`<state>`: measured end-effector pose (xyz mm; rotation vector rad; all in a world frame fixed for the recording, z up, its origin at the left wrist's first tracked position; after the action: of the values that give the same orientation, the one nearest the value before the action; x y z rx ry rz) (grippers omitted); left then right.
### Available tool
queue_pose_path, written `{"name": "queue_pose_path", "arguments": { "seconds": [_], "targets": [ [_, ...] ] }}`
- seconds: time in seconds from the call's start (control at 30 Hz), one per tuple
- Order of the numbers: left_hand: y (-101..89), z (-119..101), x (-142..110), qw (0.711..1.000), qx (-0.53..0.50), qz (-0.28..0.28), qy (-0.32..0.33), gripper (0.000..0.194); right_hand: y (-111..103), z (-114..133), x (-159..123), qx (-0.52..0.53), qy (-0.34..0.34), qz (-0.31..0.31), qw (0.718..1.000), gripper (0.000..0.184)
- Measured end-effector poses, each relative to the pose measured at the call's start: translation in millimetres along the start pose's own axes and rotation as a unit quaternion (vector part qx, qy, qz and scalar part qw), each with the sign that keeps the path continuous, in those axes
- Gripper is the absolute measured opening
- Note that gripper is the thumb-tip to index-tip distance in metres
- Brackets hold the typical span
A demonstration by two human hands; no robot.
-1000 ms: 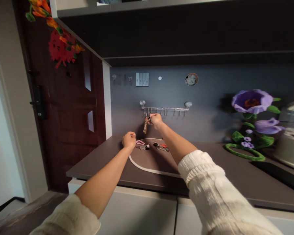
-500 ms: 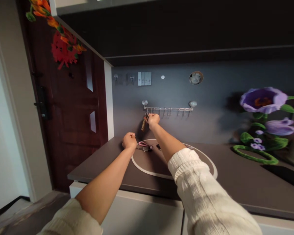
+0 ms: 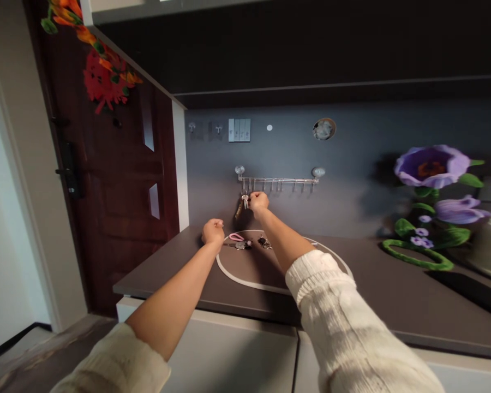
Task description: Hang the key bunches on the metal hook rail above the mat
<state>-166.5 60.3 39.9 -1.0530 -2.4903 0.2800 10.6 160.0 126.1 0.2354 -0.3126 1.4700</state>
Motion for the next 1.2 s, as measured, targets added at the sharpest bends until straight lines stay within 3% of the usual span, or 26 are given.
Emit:
{"name": "queue_pose_path", "arguments": {
  "seconds": [0.1,0.23,0.5,0.63,0.8,0.93,1.2],
  "targets": [
    [2.5,0,1,1.0,-0.013,0.01,0.009,0.022,-18,1,-12,-0.005,0.022,-0.033,0.999,0.01],
    [8.4,-7,0,0.998,-0.032,0.035,0.047,0.02,-26,6,-34,0.017,0.016,0.009,1.0,0.011],
    [27.6,-40,-23,0.966,-0.04,0.148,0.21,0.015,-42,-19,-89,0.007,0.021,0.09,0.996,0.008],
    [34.3,-54,-46,0.934,0.036,0.209,0.287,0.013,-51,-38,-106,-0.05,0.004,0.118,0.992,0.007],
    [41.0,-60,-65,0.891,0.141,0.246,0.353,0.009,-53,-48,-112,-0.145,-0.043,0.147,0.977,0.008],
    [45.5,-58,-66,0.878,0.173,0.247,0.372,0.008,-51,-51,-111,-0.207,-0.061,0.147,0.965,0.009],
    [48.5,-61,-73,0.861,0.197,0.255,0.394,0.008,-50,-51,-111,-0.204,-0.043,0.149,0.967,0.011]
  ]
}}
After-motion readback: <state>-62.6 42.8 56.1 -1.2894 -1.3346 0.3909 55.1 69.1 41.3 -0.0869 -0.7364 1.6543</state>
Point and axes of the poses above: each hand's wrist, its own x-axis towards the middle knuckle, its own y-axis out of the palm, z = x × y, the point moved 9 cm from there along x, towards the middle knuckle, and after that the axes turned 5 degrees about -x, right-handed, at the moved point
